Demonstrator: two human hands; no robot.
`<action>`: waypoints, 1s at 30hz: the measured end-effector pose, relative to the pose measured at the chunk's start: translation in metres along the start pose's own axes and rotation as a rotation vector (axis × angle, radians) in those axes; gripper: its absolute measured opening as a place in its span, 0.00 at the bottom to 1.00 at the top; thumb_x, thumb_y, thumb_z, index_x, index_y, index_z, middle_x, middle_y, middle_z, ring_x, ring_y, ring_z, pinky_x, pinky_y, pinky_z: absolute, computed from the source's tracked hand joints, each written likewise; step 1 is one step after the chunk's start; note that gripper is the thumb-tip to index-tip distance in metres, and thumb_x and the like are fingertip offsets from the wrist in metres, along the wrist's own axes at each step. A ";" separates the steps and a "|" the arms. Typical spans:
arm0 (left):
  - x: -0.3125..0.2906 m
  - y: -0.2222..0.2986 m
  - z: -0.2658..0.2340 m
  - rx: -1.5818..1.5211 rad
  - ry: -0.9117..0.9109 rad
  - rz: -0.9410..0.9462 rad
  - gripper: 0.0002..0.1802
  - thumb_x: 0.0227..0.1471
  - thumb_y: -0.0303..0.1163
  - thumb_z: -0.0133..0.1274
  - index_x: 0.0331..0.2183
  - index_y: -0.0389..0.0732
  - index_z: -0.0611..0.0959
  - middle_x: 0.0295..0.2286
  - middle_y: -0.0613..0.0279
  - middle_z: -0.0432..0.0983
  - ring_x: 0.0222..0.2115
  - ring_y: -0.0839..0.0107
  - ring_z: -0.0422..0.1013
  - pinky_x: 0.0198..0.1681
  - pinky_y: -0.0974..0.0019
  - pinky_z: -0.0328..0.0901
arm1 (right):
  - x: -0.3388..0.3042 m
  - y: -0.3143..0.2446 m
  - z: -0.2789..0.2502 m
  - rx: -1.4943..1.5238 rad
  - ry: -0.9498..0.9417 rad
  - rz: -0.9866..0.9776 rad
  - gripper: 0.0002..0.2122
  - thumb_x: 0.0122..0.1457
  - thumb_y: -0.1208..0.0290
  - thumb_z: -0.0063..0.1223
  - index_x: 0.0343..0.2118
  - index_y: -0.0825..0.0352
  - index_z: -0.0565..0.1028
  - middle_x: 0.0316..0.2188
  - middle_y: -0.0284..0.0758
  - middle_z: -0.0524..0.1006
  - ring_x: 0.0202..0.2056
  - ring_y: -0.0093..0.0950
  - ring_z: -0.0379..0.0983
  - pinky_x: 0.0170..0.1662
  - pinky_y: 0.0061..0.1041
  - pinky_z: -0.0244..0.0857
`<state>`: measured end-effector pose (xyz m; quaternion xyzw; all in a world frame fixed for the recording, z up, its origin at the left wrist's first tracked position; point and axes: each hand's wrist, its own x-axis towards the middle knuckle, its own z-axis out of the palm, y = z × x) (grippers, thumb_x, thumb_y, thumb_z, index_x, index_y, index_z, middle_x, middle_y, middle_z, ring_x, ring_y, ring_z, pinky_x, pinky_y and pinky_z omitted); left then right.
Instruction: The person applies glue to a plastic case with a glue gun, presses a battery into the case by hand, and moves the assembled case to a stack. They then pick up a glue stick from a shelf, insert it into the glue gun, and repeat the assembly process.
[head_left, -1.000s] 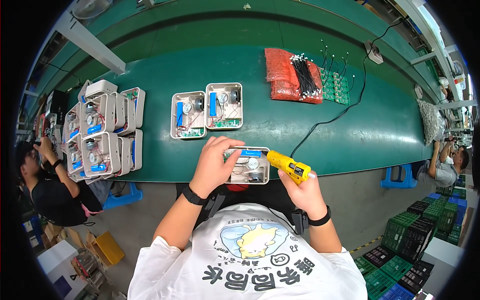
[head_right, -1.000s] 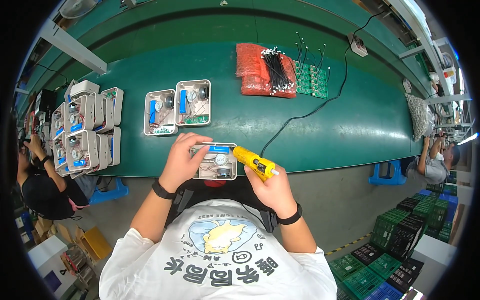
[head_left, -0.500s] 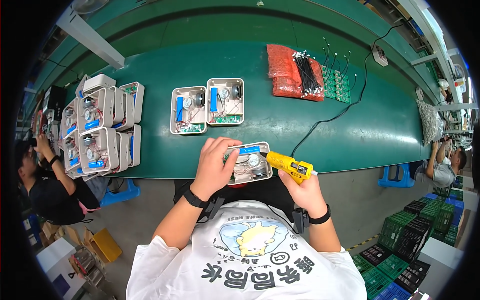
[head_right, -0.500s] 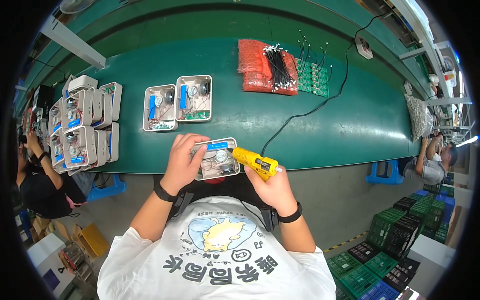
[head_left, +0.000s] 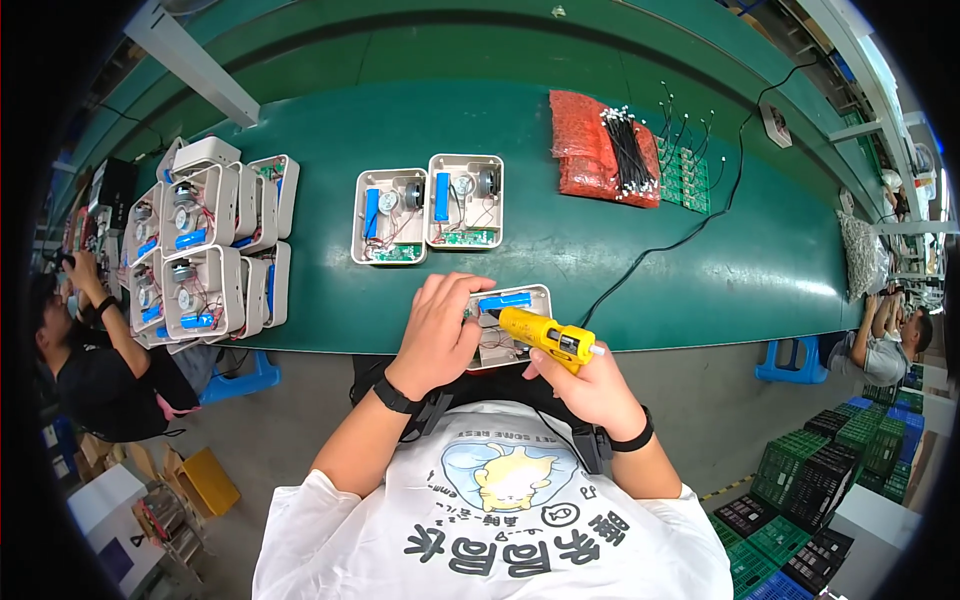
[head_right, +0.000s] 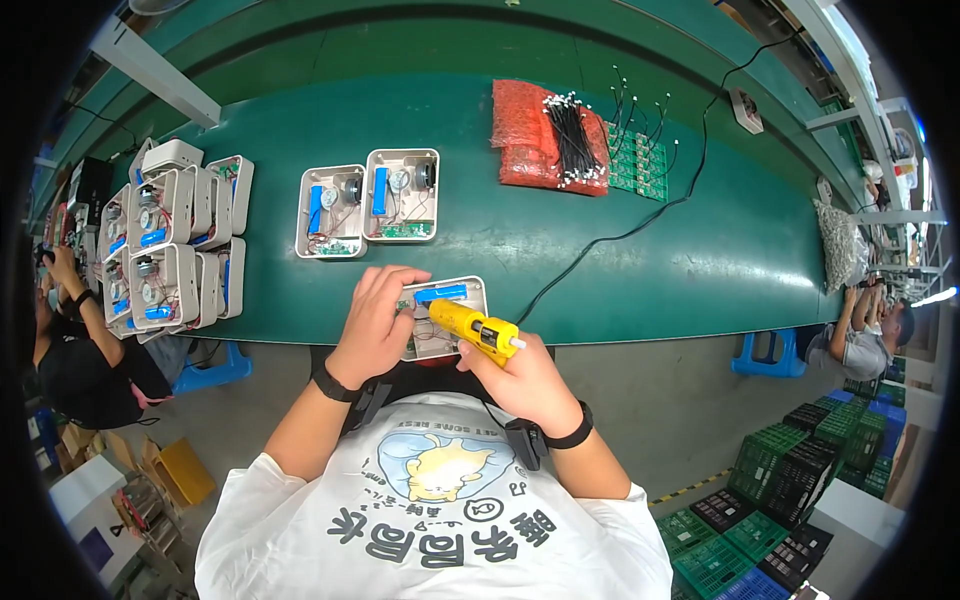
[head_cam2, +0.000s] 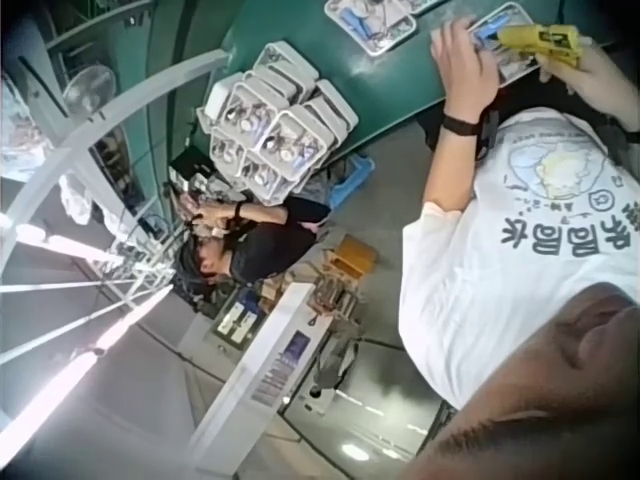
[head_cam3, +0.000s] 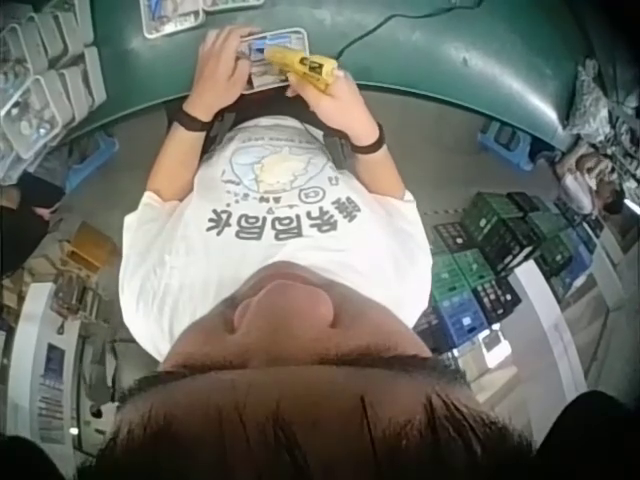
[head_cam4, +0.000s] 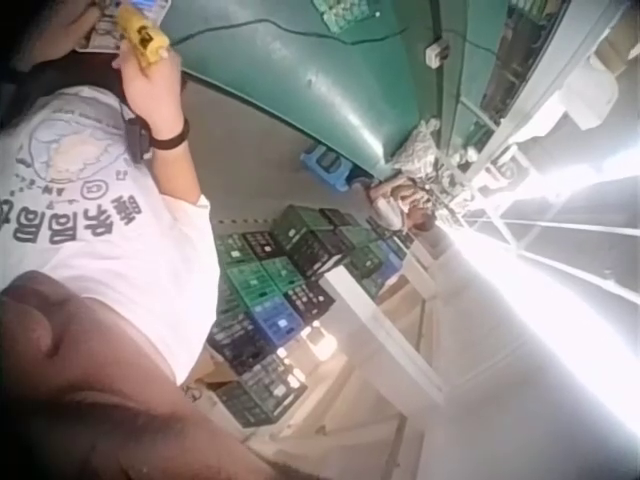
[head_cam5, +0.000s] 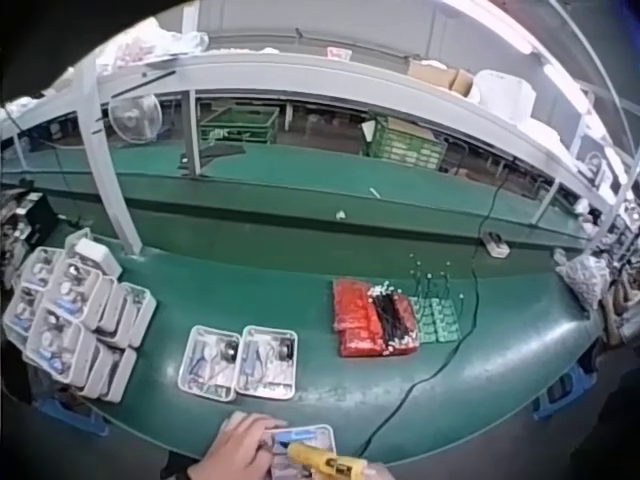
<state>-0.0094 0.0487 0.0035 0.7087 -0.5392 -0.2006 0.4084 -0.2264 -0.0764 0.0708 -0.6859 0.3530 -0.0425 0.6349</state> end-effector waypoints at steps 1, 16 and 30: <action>0.000 -0.001 0.000 0.001 0.004 -0.003 0.28 0.51 0.21 0.51 0.56 0.40 0.80 0.51 0.53 0.78 0.52 0.49 0.70 0.59 0.48 0.64 | 0.002 -0.003 0.001 -0.032 -0.031 0.023 0.13 0.72 0.69 0.62 0.53 0.73 0.82 0.32 0.36 0.86 0.30 0.26 0.82 0.37 0.28 0.75; -0.008 -0.012 0.010 -0.013 0.065 0.021 0.26 0.55 0.30 0.61 0.56 0.38 0.80 0.50 0.52 0.79 0.54 0.50 0.71 0.58 0.48 0.65 | 0.012 0.022 0.008 -0.113 0.073 -0.186 0.13 0.75 0.68 0.57 0.55 0.70 0.81 0.34 0.31 0.86 0.24 0.14 0.72 0.27 0.21 0.69; 0.027 0.024 -0.075 0.186 0.050 0.191 0.55 0.35 0.44 0.80 0.63 0.38 0.75 0.56 0.47 0.76 0.54 0.46 0.73 0.64 0.48 0.66 | 0.002 0.089 -0.053 0.645 0.347 -0.309 0.11 0.78 0.64 0.48 0.48 0.69 0.74 0.45 0.49 0.84 0.23 0.25 0.74 0.28 0.30 0.76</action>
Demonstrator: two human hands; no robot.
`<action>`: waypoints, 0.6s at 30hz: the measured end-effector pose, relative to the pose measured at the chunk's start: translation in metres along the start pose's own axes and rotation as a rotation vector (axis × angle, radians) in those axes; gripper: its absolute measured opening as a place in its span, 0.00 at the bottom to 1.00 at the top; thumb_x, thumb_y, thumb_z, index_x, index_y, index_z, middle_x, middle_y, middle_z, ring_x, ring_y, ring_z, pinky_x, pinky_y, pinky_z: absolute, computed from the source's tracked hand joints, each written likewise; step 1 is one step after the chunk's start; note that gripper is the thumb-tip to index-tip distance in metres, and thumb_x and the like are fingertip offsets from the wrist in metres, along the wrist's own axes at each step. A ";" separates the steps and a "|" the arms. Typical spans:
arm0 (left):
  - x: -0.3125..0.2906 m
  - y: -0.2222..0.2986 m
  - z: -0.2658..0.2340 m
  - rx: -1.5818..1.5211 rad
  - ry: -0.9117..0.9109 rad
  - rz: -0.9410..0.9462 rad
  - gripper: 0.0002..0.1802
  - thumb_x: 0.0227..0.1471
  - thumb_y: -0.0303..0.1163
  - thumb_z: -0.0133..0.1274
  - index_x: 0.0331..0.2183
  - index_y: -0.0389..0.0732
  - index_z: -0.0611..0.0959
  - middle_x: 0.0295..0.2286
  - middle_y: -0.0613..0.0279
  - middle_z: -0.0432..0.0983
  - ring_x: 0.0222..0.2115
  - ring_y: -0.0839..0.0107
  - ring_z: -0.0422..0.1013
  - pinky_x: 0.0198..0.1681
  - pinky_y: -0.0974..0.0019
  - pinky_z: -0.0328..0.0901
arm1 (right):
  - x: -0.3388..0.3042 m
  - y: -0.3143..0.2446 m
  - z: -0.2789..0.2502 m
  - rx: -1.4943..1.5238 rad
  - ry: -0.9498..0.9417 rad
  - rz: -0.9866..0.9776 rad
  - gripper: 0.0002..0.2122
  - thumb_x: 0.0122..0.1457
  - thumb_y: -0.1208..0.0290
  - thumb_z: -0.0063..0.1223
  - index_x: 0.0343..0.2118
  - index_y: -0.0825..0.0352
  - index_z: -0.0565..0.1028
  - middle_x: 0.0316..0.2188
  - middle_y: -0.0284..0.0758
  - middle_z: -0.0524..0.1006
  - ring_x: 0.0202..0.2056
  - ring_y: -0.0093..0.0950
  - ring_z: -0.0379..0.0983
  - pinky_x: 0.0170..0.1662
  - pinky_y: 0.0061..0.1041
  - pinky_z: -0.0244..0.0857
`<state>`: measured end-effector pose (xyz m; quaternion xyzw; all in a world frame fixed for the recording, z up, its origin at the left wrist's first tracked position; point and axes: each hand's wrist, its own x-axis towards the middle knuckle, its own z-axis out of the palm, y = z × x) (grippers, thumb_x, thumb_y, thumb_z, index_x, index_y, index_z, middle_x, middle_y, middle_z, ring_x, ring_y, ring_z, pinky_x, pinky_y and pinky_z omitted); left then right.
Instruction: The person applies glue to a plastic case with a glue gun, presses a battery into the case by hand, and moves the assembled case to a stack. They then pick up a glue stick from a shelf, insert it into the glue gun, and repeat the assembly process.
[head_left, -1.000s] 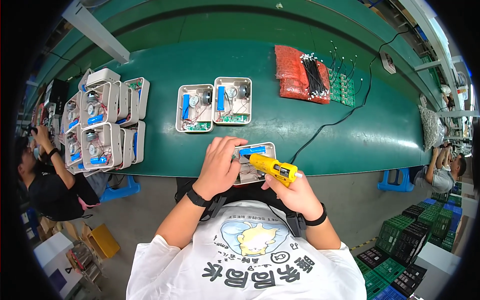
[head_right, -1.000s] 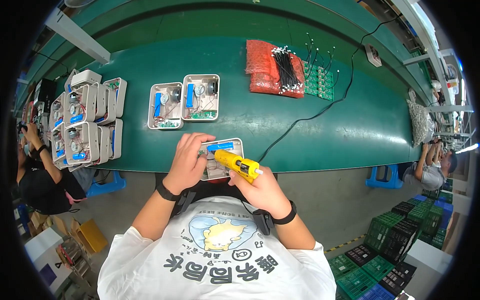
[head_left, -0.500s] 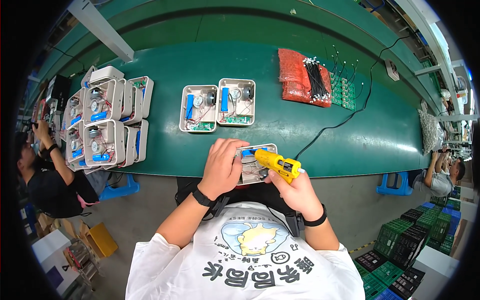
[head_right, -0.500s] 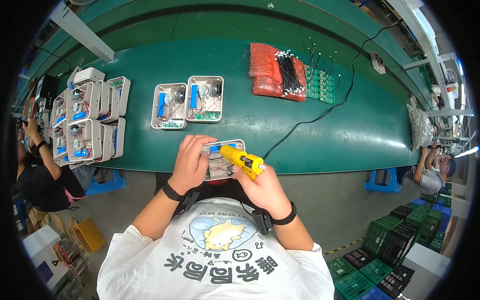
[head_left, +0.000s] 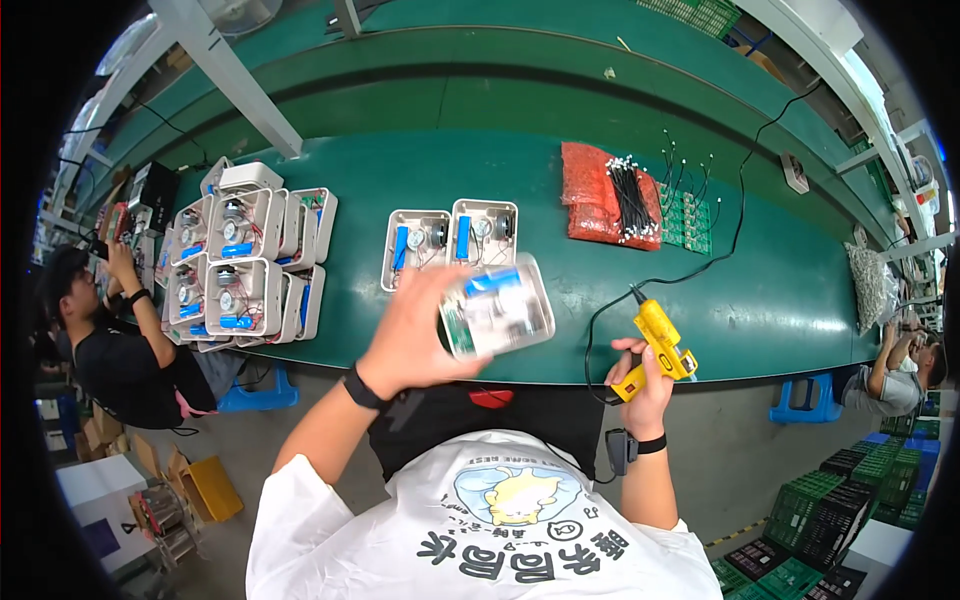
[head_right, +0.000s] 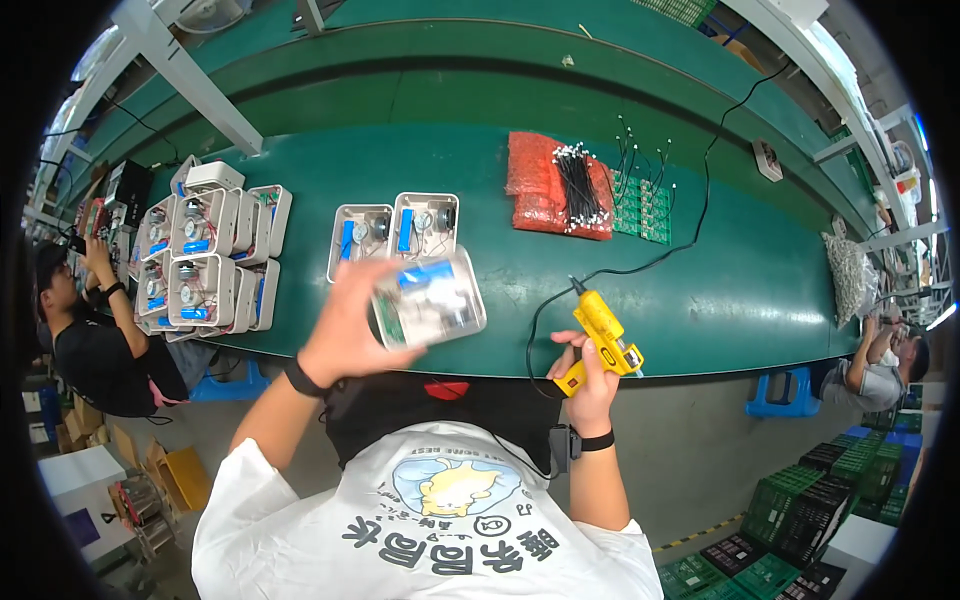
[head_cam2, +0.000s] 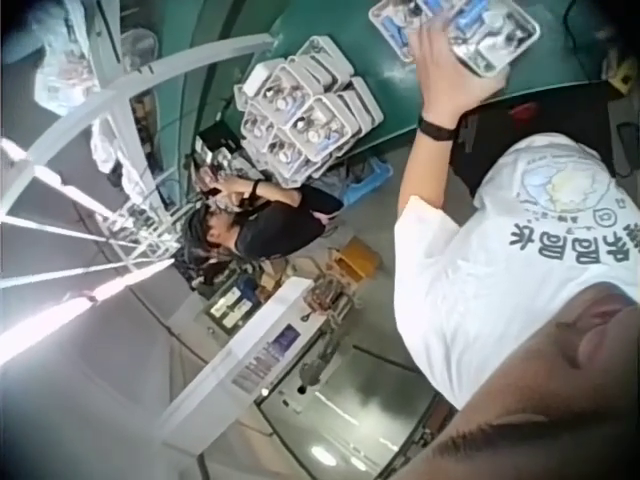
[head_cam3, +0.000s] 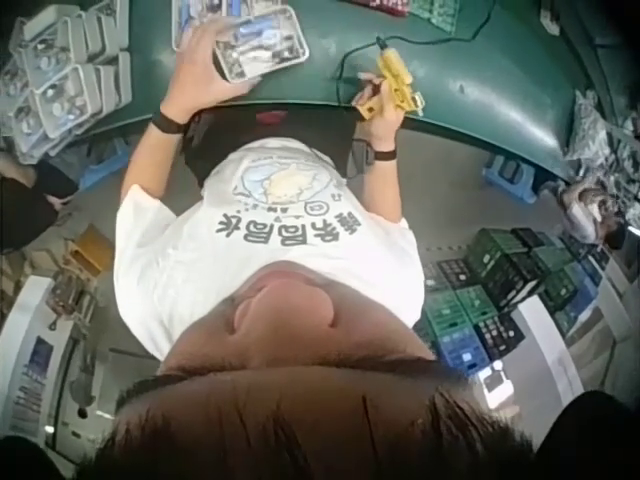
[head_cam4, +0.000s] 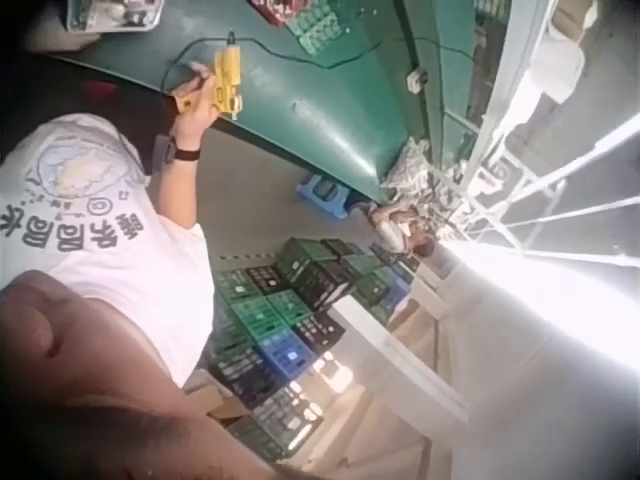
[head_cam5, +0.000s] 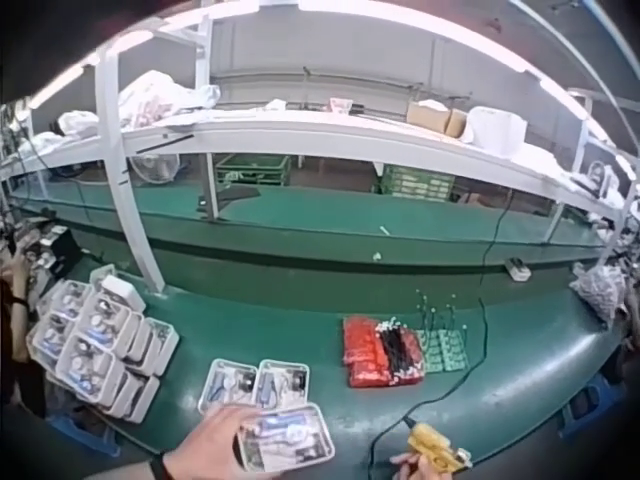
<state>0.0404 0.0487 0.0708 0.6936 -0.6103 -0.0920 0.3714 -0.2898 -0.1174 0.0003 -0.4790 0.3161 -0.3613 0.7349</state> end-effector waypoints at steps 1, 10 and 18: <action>0.016 -0.006 -0.007 0.010 0.077 -0.052 0.54 0.36 0.43 0.80 0.63 0.36 0.74 0.56 0.47 0.76 0.54 0.45 0.74 0.65 0.48 0.67 | 0.001 0.005 -0.004 -0.003 0.073 -0.048 0.11 0.78 0.64 0.48 0.45 0.68 0.74 0.45 0.50 0.84 0.22 0.26 0.73 0.28 0.30 0.76; 0.108 -0.134 0.010 0.175 0.515 -0.373 0.61 0.44 0.40 0.78 0.72 0.30 0.64 0.62 0.36 0.68 0.62 0.40 0.70 0.67 0.48 0.67 | 0.006 0.021 -0.002 -0.026 0.102 -0.107 0.10 0.77 0.64 0.49 0.45 0.68 0.74 0.46 0.53 0.84 0.22 0.26 0.72 0.29 0.31 0.75; 0.086 -0.133 0.009 0.400 0.335 -0.273 0.58 0.53 0.47 0.71 0.73 0.31 0.62 0.70 0.28 0.58 0.69 0.33 0.64 0.68 0.46 0.67 | 0.008 0.021 -0.011 0.007 0.049 -0.093 0.09 0.77 0.67 0.51 0.46 0.69 0.75 0.47 0.53 0.84 0.24 0.25 0.75 0.32 0.31 0.77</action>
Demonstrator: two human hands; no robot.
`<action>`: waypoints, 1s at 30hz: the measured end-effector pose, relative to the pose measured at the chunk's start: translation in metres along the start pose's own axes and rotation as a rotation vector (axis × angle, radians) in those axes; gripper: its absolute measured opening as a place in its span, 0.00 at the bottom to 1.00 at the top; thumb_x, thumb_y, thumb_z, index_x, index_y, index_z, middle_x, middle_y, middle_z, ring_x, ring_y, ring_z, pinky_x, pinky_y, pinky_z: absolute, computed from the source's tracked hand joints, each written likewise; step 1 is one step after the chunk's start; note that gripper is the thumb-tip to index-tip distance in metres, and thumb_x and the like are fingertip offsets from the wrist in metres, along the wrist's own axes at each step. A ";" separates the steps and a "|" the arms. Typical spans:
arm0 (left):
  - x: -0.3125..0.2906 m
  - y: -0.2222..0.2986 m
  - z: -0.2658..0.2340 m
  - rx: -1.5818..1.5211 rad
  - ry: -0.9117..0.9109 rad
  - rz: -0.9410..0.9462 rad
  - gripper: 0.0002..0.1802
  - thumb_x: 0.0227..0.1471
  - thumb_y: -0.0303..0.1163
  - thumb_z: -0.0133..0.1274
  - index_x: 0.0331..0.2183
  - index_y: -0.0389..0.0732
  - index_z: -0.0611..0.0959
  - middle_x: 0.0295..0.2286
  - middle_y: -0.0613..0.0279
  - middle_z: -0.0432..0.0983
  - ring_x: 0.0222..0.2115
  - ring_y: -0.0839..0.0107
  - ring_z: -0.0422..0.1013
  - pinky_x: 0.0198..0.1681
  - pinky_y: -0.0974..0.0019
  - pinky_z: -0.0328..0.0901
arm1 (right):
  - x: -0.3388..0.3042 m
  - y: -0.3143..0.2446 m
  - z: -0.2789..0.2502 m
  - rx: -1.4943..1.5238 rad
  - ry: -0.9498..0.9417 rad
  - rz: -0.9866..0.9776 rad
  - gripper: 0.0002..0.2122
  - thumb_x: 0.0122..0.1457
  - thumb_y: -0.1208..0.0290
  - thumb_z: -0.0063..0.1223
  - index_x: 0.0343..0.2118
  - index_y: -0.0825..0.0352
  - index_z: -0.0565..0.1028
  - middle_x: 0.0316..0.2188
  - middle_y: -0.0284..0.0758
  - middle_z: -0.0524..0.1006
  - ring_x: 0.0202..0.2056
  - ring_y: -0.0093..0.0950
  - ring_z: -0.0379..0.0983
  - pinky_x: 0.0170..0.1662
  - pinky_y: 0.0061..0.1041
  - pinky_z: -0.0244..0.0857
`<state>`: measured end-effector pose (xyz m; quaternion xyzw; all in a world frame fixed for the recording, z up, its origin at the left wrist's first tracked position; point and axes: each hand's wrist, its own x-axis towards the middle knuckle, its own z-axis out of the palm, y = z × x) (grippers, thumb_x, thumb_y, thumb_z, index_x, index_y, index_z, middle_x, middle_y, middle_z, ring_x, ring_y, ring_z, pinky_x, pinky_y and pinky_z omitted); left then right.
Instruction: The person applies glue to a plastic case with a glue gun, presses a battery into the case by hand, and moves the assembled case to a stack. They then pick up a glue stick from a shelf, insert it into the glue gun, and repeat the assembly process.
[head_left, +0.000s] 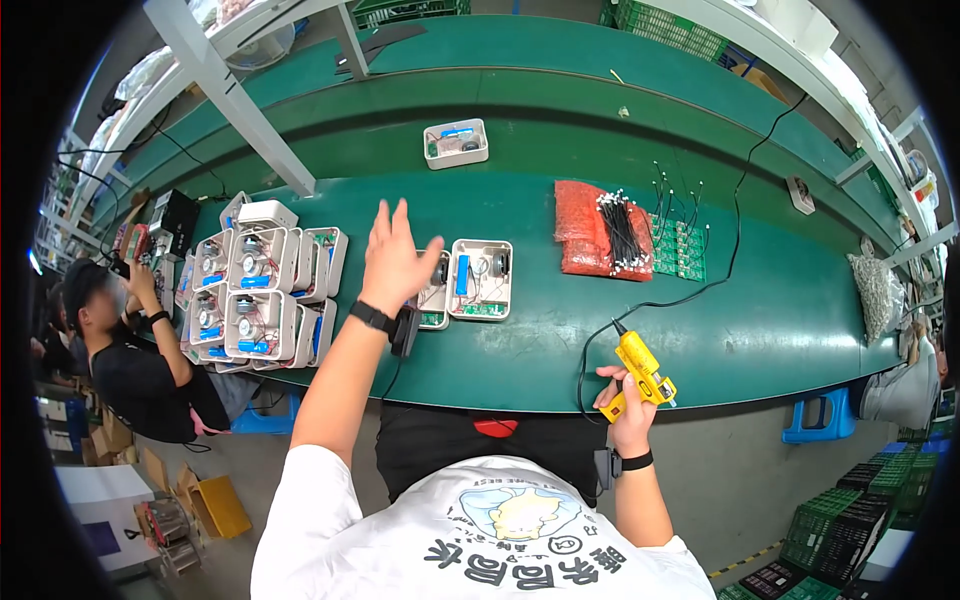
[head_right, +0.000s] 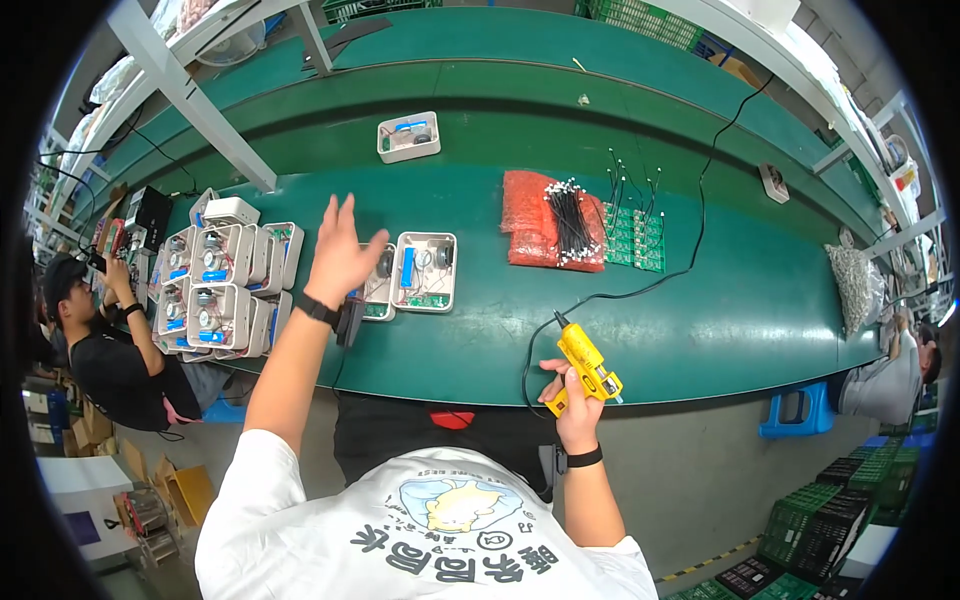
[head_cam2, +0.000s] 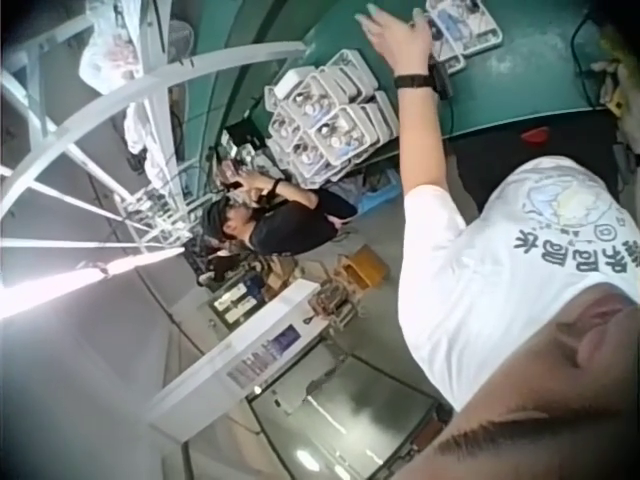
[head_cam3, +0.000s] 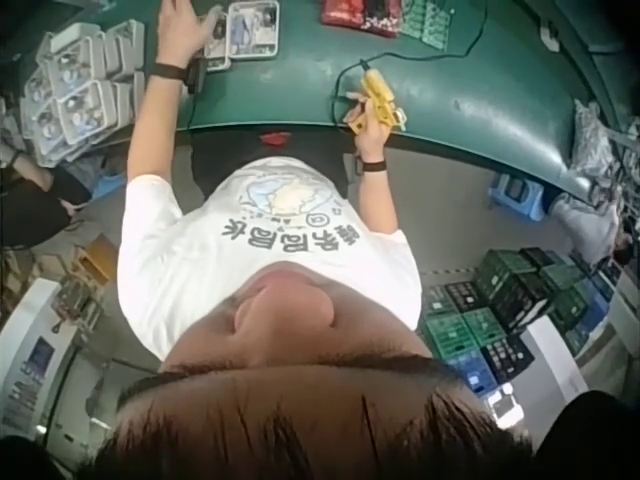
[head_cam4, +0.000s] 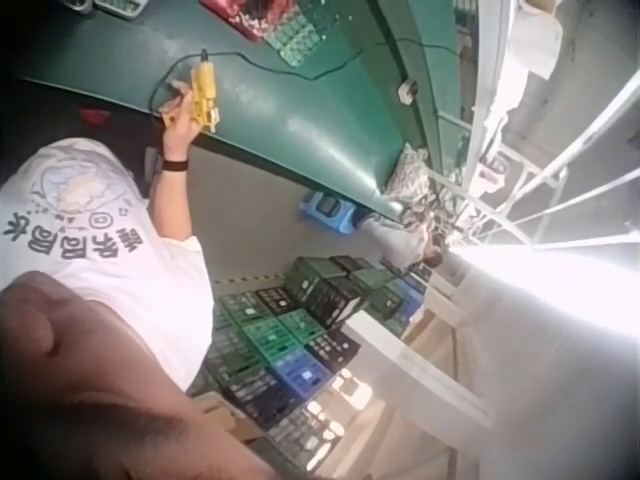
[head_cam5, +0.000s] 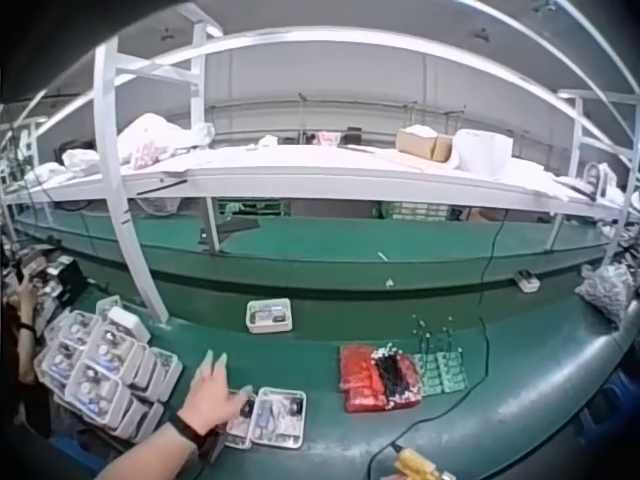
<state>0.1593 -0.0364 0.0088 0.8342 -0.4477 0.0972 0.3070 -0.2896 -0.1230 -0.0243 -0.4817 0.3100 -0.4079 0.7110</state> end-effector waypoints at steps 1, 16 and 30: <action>-0.007 0.018 -0.011 0.078 -0.131 -0.100 0.57 0.54 0.49 0.70 0.73 0.32 0.63 0.70 0.28 0.58 0.67 0.33 0.65 0.67 0.45 0.68 | 0.001 0.000 -0.001 0.001 0.003 -0.001 0.09 0.77 0.67 0.51 0.46 0.69 0.75 0.47 0.53 0.84 0.24 0.25 0.75 0.32 0.31 0.77; -0.011 0.050 -0.041 -0.053 -0.550 0.092 0.53 0.41 0.51 0.74 0.67 0.44 0.75 0.68 0.48 0.68 0.60 0.38 0.74 0.61 0.44 0.74 | 0.002 0.001 0.002 -0.020 0.025 0.002 0.10 0.76 0.66 0.49 0.46 0.69 0.75 0.47 0.54 0.83 0.23 0.26 0.73 0.30 0.31 0.76; -0.101 0.078 -0.050 -0.096 -0.293 0.408 0.07 0.49 0.35 0.73 0.32 0.46 0.92 0.62 0.57 0.78 0.65 0.54 0.70 0.70 0.45 0.63 | 0.003 0.001 0.000 -0.034 0.016 0.007 0.10 0.77 0.65 0.49 0.46 0.69 0.74 0.48 0.54 0.83 0.24 0.25 0.72 0.30 0.31 0.75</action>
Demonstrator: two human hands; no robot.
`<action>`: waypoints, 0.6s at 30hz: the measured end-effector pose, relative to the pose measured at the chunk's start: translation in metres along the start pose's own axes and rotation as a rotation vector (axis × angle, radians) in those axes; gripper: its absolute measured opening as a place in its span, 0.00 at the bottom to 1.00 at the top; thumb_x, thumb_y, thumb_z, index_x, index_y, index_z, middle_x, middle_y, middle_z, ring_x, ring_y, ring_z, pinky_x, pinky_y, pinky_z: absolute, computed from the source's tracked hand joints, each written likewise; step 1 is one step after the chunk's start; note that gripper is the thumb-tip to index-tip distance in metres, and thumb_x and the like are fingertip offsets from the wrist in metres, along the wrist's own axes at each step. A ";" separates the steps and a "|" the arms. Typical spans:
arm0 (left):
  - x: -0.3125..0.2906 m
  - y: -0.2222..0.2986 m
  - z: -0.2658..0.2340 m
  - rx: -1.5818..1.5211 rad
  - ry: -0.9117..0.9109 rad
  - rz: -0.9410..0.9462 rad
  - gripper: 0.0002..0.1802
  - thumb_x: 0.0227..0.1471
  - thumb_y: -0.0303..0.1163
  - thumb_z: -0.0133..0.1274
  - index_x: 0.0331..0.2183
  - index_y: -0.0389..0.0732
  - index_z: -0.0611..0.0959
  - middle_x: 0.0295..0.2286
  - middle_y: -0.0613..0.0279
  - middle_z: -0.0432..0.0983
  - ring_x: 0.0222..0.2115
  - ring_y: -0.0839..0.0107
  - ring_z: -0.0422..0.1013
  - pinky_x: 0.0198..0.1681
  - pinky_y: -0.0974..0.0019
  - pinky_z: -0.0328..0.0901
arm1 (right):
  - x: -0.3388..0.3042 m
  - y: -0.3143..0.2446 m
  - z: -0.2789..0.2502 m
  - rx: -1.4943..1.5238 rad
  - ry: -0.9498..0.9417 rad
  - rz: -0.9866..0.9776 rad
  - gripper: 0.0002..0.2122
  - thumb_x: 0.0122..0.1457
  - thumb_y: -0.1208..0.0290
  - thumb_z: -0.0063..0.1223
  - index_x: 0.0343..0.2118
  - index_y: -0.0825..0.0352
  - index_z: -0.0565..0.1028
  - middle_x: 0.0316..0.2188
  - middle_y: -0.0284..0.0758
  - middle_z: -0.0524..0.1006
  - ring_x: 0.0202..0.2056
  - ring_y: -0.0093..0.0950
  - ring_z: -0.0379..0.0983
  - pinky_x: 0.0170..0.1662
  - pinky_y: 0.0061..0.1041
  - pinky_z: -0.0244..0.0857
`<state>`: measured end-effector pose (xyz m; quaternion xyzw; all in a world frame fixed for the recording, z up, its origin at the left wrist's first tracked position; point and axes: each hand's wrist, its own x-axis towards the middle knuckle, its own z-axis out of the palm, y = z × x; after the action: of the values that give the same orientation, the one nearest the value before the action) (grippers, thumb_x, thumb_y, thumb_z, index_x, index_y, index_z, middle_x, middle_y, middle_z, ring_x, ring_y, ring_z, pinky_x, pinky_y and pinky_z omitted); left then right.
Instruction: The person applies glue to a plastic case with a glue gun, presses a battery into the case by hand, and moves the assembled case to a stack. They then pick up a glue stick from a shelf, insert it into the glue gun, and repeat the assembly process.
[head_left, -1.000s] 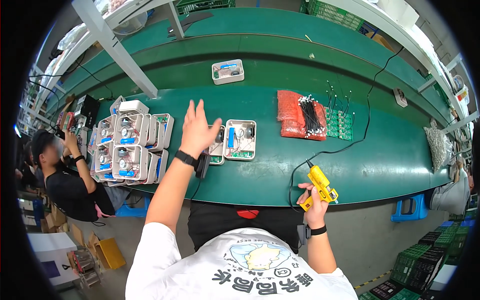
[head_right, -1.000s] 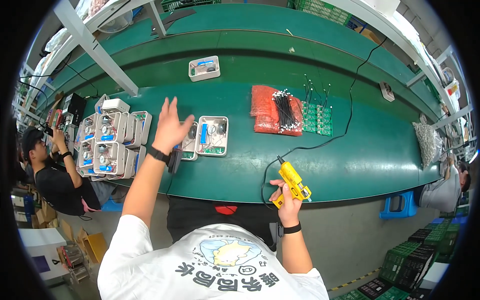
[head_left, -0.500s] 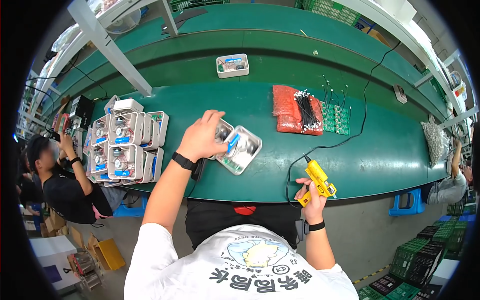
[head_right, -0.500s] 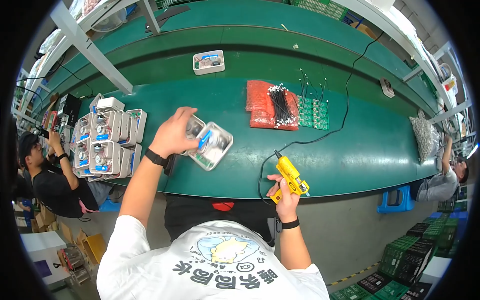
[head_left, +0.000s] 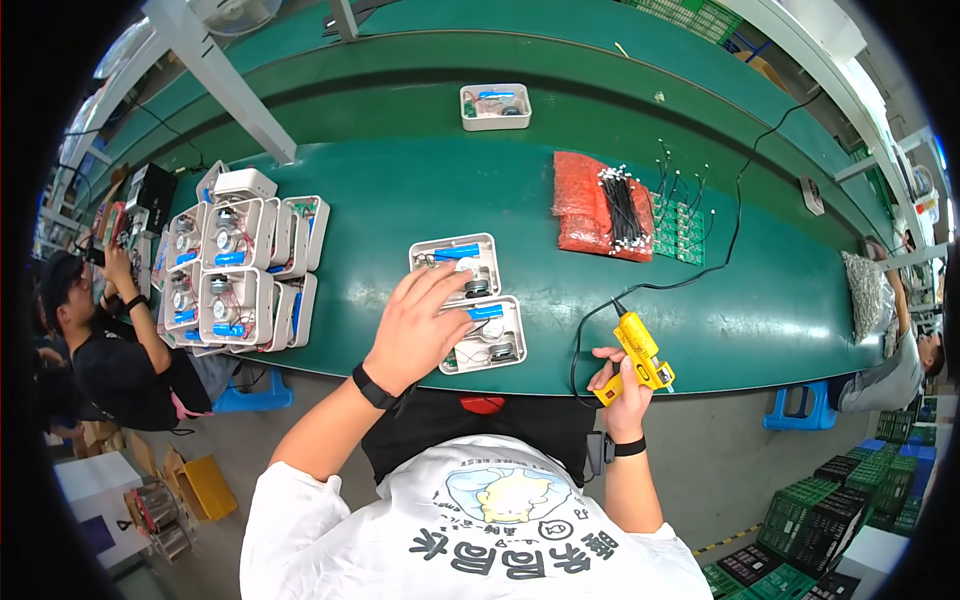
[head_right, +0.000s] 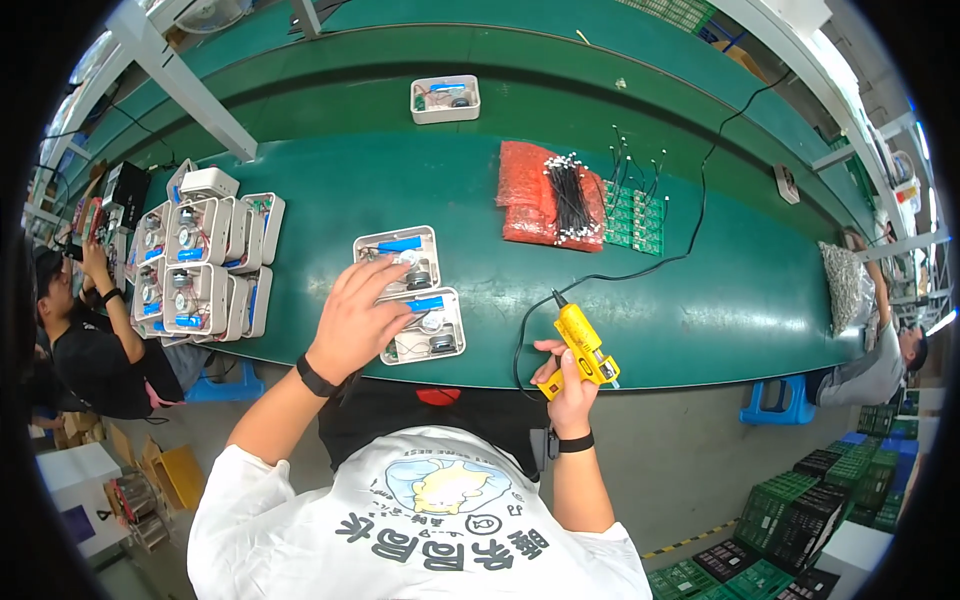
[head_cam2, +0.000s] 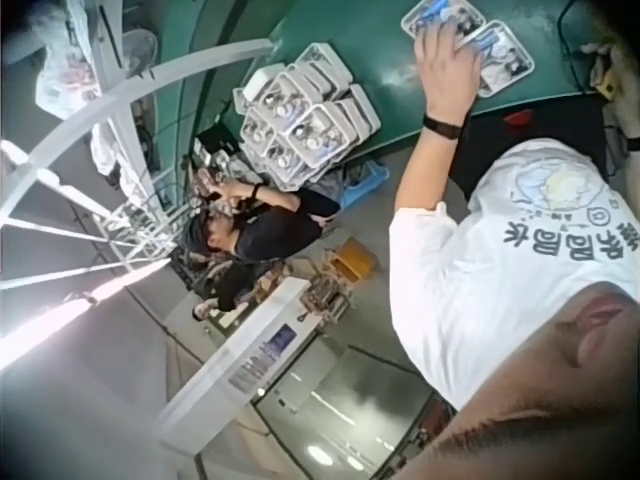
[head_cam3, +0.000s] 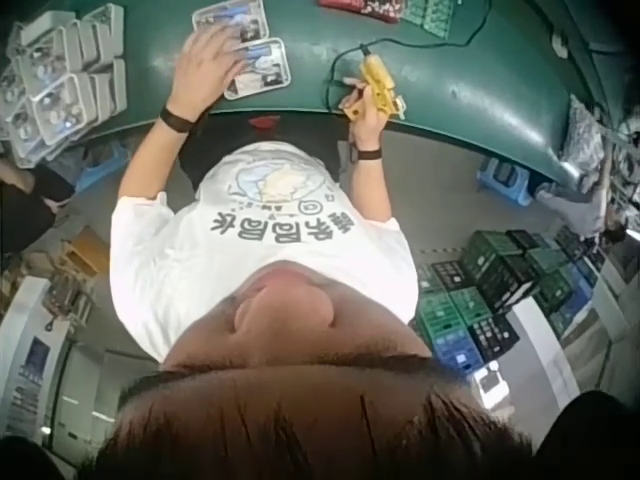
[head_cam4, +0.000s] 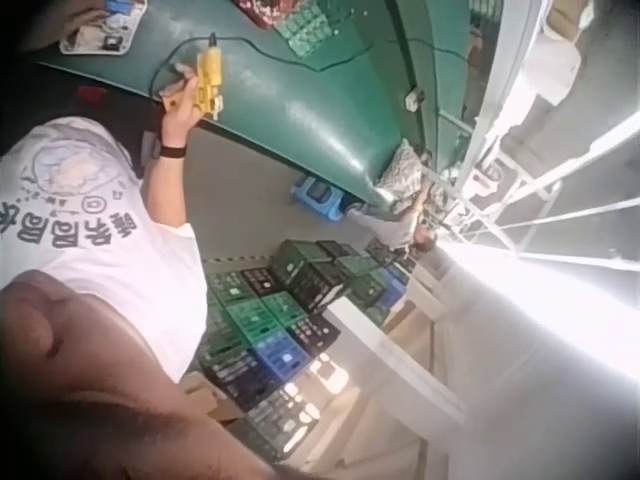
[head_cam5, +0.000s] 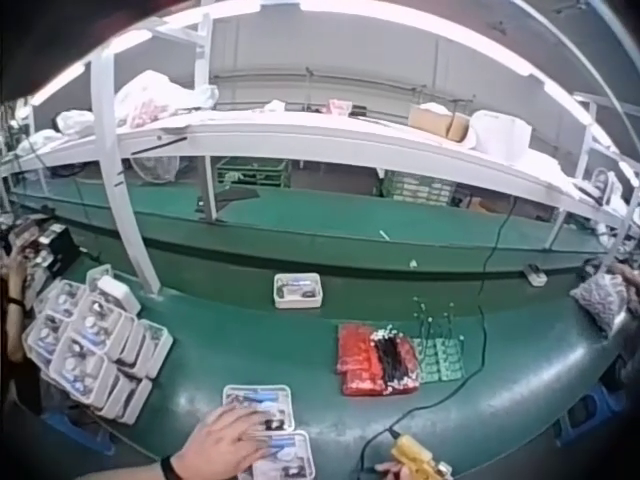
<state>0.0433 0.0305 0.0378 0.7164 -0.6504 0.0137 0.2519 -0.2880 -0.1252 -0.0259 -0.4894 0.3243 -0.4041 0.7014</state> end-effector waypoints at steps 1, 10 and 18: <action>0.000 0.005 0.001 0.025 0.027 0.012 0.07 0.49 0.36 0.73 0.29 0.45 0.92 0.62 0.58 0.78 0.65 0.55 0.70 0.70 0.45 0.63 | 0.000 0.000 -0.001 -0.008 0.002 -0.007 0.11 0.77 0.65 0.49 0.46 0.69 0.74 0.48 0.54 0.83 0.24 0.25 0.72 0.30 0.31 0.75; 0.016 0.013 0.001 0.148 -0.122 -0.079 0.09 0.46 0.36 0.74 0.30 0.43 0.93 0.62 0.58 0.78 0.66 0.57 0.69 0.70 0.47 0.62 | 0.000 0.001 0.002 0.004 0.016 -0.023 0.11 0.77 0.65 0.49 0.45 0.69 0.74 0.47 0.53 0.83 0.24 0.25 0.72 0.30 0.32 0.76; 0.021 0.024 -0.005 -0.012 -0.166 0.109 0.11 0.40 0.35 0.76 0.27 0.41 0.92 0.64 0.57 0.77 0.65 0.56 0.70 0.67 0.50 0.65 | -0.002 -0.003 0.004 0.013 0.017 0.003 0.11 0.77 0.65 0.49 0.46 0.69 0.75 0.48 0.54 0.83 0.24 0.25 0.73 0.30 0.32 0.76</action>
<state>0.0256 0.0123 0.0575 0.6771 -0.7072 -0.0357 0.2002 -0.2863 -0.1223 -0.0218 -0.4808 0.3285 -0.4092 0.7025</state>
